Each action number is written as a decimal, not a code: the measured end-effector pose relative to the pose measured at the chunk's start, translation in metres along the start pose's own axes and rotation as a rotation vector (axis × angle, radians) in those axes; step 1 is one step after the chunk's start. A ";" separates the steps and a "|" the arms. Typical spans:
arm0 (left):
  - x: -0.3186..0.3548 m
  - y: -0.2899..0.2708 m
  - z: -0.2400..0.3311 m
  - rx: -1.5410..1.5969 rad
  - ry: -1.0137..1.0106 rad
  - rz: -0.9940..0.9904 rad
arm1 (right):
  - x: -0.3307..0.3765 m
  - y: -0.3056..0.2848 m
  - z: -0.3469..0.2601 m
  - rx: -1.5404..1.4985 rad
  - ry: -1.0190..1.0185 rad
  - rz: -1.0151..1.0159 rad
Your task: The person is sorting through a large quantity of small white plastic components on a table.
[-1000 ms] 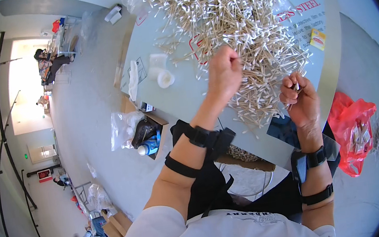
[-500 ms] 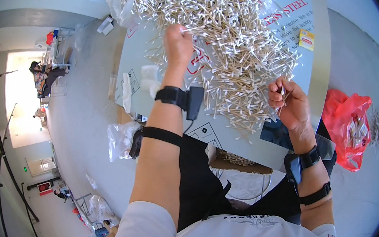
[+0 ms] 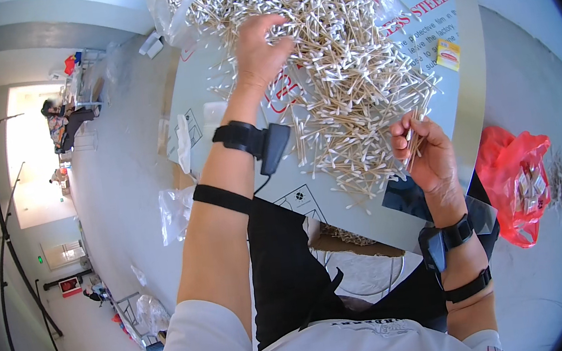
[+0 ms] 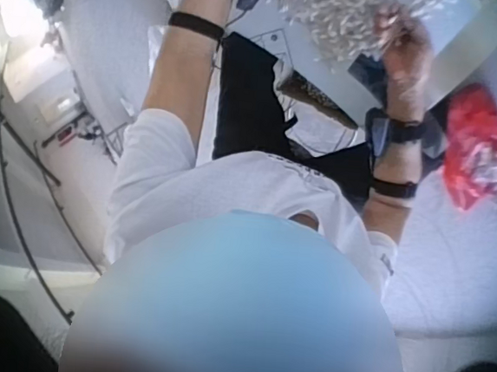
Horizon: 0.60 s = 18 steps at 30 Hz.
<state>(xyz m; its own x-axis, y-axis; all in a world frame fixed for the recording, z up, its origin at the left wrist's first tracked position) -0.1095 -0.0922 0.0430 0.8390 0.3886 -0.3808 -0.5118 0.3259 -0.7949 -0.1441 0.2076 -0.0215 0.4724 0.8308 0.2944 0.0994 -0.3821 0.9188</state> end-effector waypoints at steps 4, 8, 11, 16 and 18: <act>0.016 0.043 0.044 -0.114 0.001 -0.081 | -0.001 -0.005 0.002 -0.001 0.010 -0.016; -0.001 0.045 0.033 -0.136 -0.163 -0.158 | 0.000 -0.006 0.002 0.015 0.003 -0.005; -0.012 0.039 0.003 -0.170 -0.076 -0.053 | 0.002 -0.002 0.002 0.047 -0.012 -0.030; -0.011 0.016 -0.036 0.007 -0.225 0.000 | 0.009 0.002 0.004 -0.008 0.014 0.000; -0.007 -0.006 -0.052 -0.053 -0.233 0.206 | 0.014 0.009 0.008 -0.010 0.012 0.005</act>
<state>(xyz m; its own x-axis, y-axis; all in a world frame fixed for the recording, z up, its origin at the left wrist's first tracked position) -0.1028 -0.1418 0.0253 0.6510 0.6307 -0.4225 -0.6508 0.1772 -0.7383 -0.1296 0.2126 -0.0109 0.4624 0.8337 0.3018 0.0886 -0.3821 0.9199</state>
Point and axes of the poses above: each hand's wrist, its own x-axis away from the middle knuckle, its own y-axis out of the palm, z = x × y, the point moved 2 cm from there along -x, towards the middle knuckle, and after that the axes turned 1 degree about -y, right-handed, at the moved point
